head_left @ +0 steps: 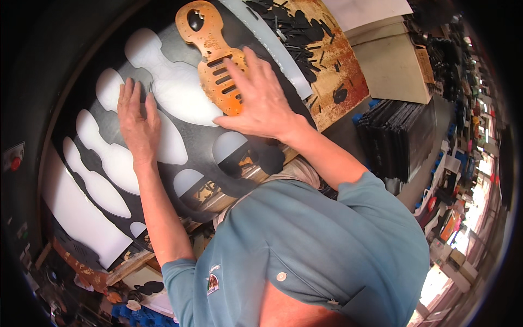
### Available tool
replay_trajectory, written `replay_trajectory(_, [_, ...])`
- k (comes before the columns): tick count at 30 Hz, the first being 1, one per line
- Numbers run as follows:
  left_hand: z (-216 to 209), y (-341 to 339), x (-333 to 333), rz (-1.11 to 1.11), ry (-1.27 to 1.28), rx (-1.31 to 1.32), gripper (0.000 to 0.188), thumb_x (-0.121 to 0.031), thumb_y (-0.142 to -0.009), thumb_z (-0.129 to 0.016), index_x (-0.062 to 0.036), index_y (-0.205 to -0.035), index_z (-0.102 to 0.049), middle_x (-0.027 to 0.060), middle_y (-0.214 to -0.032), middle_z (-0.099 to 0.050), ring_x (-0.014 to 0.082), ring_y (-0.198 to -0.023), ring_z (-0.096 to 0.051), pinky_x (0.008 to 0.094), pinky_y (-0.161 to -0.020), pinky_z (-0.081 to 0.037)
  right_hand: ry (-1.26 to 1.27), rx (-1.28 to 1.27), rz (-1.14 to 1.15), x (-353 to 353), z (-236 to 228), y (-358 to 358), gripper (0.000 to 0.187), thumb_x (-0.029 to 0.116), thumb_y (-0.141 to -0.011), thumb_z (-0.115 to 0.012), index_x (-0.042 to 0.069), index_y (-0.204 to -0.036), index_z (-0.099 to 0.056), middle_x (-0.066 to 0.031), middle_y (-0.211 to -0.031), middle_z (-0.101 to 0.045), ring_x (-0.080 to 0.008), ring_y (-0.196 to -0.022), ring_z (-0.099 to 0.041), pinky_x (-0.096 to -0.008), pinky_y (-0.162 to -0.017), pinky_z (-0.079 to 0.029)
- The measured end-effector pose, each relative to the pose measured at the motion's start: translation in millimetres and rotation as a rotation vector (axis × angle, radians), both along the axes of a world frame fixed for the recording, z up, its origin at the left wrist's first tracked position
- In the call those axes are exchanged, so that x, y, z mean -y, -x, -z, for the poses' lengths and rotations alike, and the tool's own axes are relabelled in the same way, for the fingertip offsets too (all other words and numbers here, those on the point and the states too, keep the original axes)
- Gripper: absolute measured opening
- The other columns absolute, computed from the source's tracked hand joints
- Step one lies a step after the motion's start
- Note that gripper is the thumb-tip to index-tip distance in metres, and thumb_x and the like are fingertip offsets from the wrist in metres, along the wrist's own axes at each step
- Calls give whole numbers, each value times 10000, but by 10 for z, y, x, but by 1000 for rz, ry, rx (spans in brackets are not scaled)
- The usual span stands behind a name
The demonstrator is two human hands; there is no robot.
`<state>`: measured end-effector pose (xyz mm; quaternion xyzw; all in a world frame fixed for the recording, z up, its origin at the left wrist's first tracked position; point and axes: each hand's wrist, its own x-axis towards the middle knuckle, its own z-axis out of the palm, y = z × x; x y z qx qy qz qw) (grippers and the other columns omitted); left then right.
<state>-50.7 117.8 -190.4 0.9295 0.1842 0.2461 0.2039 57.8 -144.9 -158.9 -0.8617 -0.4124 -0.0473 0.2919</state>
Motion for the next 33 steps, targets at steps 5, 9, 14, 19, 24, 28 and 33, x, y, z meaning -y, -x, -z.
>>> replay_trajectory(5, [0,-12,-26,10,19,32,417,-156,-1016,-694,7,-1399,-691,199,-1530,-618,373,-1491,-518,467,-1212,-437,-154,-299,26,-10,-214,-76,870,329,-728,-893,-56,-1452,-602,-288,-1550,-480,-419,-1351,-542,-501,-1123,-491])
replay_trajectory(9, [-6,-15,-23,-2,-16,22,415,-153,-1007,-703,10,-1390,-697,196,-1523,-625,377,-1479,-530,471,-1207,-441,-746,-1039,-129,423,-655,-368,911,188,-745,-851,-104,-1532,-495,-195,-1470,-619,-268,-1343,-627,-416,-1187,-460])
replay_trajectory(14, [3,-12,-22,0,-22,26,423,-140,-1002,-701,5,-1400,-690,191,-1523,-626,374,-1483,-526,471,-1219,-429,-1185,-1136,-298,679,-1149,-555,1214,592,-812,-785,-129,-1635,-258,-405,-1617,-341,-522,-1489,-443,-563,-1270,-375])
replay_trajectory(19, [15,-2,-25,6,-20,34,421,-138,-1002,-703,4,-1398,-689,185,-1519,-629,376,-1477,-530,473,-1228,-420,-1769,-1912,-834,331,-651,-537,1067,488,-786,-865,35,-1633,-398,-323,-1678,-275,-508,-1482,-405,-555,-1220,-408])
replay_trajectory(24, [-49,-50,34,-2,-5,27,433,-167,-1015,-711,-3,-1413,-667,203,-1566,-578,397,-1517,-473,523,-1262,-358,-1688,-1976,-126,405,-177,-543,906,467,-886,-765,10,-1595,-435,-307,-1560,-451,-484,-1433,-460,-581,-1165,-442])
replay_trajectory(28, [-44,-441,500,169,-84,63,550,-245,-1009,-739,-4,-1481,-591,252,-1611,-509,449,-1556,-395,618,-1294,-242,-967,-1121,98,517,-304,-597,1227,234,-858,-858,-100,-1682,-12,-260,-1367,-624,-286,-1200,-669,-381,-976,-590])
replay_trajectory(33, [-44,-993,1718,470,-94,-62,686,-340,-911,-799,57,-1426,-579,296,-1574,-463,487,-1503,-405,638,-1270,-259,-894,-1023,145,621,-575,-544,1224,91,-763,-939,-102,-1683,-156,-241,-1430,-607,-249,-1243,-656,-357,-1056,-538])
